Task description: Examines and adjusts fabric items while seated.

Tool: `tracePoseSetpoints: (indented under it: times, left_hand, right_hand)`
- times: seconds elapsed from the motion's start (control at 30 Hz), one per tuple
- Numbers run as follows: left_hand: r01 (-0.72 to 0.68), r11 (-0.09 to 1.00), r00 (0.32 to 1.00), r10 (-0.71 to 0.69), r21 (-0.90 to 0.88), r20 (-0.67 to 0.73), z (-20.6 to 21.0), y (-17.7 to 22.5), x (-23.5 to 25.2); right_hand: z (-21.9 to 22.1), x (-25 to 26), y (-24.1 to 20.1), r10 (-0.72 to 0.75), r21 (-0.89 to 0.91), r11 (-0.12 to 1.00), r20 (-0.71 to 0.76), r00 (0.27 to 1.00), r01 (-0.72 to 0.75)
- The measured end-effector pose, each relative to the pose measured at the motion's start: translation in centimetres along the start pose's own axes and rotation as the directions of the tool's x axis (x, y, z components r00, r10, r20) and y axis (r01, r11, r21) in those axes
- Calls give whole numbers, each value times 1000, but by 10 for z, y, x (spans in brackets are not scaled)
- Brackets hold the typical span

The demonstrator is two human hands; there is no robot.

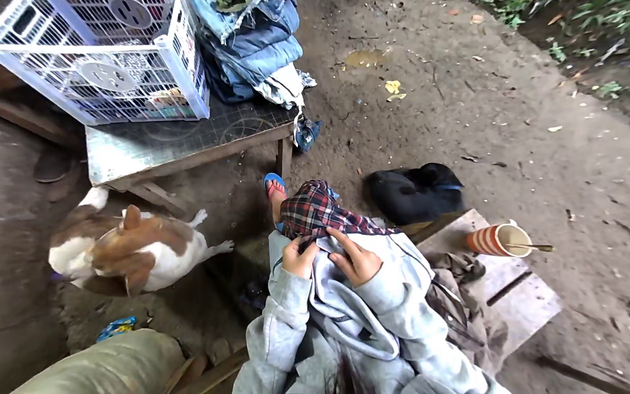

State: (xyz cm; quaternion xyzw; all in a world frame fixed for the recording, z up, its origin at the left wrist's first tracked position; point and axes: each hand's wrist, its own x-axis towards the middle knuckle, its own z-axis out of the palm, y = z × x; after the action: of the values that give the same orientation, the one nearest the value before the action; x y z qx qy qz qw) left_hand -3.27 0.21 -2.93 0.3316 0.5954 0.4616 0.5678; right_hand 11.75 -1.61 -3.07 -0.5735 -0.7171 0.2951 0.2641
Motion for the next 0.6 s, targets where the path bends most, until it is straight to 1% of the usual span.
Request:
tracePoseSetpoints:
  times: [0.17,0.3,0.47,0.6]
  left_hand:
    - [-61,998,998,61,10,19,1,-2,2]
    - [-112,993,993,110,36,48,-4,-4,4]
    - [-87,995,993,83,51,78,1,-1,1]
    - [-115,989,991,108,96,74,-6,1,4]
  right_hand:
    - [4,4,2,-30,-32,999,-60,998,29]
    - [3,-1,3,-19,-51,999,-75,997,15]
    - [5,3,1,-55,-54,997,-116,992,49]
    - [3,0,6,-66,-36,997,-86,994,63]
